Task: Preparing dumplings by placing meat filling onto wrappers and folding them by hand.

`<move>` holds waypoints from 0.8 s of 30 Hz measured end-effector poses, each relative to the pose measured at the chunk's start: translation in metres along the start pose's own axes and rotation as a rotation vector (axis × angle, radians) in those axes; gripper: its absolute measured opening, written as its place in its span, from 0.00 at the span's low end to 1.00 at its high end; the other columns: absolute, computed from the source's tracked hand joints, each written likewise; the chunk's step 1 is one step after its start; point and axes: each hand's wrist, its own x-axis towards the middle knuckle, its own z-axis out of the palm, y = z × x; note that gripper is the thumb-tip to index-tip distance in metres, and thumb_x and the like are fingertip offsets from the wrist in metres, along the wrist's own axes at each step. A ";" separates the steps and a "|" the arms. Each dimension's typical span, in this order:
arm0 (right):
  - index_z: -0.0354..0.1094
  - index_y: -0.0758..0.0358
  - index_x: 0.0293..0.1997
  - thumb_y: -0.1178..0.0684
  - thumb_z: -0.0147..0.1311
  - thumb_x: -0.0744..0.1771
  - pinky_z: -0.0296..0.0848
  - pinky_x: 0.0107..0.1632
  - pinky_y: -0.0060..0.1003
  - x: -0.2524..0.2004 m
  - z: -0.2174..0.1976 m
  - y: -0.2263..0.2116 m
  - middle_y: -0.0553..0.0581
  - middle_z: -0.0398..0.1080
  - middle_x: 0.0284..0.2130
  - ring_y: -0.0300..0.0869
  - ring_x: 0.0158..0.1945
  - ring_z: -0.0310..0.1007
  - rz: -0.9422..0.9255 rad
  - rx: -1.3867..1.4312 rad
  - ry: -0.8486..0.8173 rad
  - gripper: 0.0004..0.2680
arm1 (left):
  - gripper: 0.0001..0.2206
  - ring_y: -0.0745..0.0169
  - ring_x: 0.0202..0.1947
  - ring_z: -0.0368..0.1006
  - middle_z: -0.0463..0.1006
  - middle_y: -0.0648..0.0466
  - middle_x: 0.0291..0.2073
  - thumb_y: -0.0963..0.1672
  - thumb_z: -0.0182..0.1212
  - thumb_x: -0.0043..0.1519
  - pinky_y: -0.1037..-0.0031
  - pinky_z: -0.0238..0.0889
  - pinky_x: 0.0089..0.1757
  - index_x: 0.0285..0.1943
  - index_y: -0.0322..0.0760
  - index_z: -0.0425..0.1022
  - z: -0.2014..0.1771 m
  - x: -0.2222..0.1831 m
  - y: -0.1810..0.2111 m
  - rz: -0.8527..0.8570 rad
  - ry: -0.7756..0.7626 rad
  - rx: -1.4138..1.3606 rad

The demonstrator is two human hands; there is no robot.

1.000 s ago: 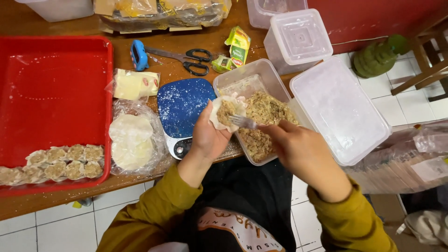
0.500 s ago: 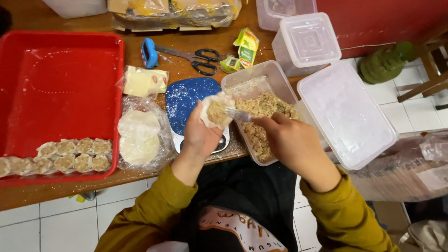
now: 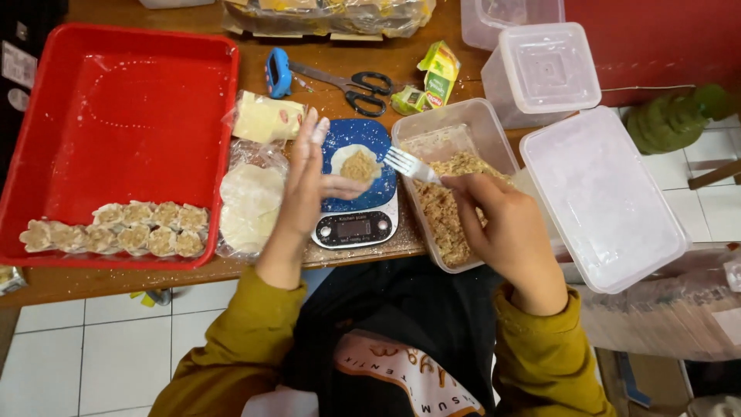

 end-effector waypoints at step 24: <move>0.76 0.58 0.49 0.58 0.56 0.68 0.67 0.25 0.39 -0.012 0.014 0.019 0.59 0.70 0.23 0.49 0.20 0.69 0.077 0.155 0.030 0.07 | 0.16 0.42 0.51 0.72 0.76 0.45 0.42 0.47 0.59 0.64 0.50 0.64 0.52 0.60 0.41 0.72 -0.025 0.023 0.009 -0.035 -0.092 1.188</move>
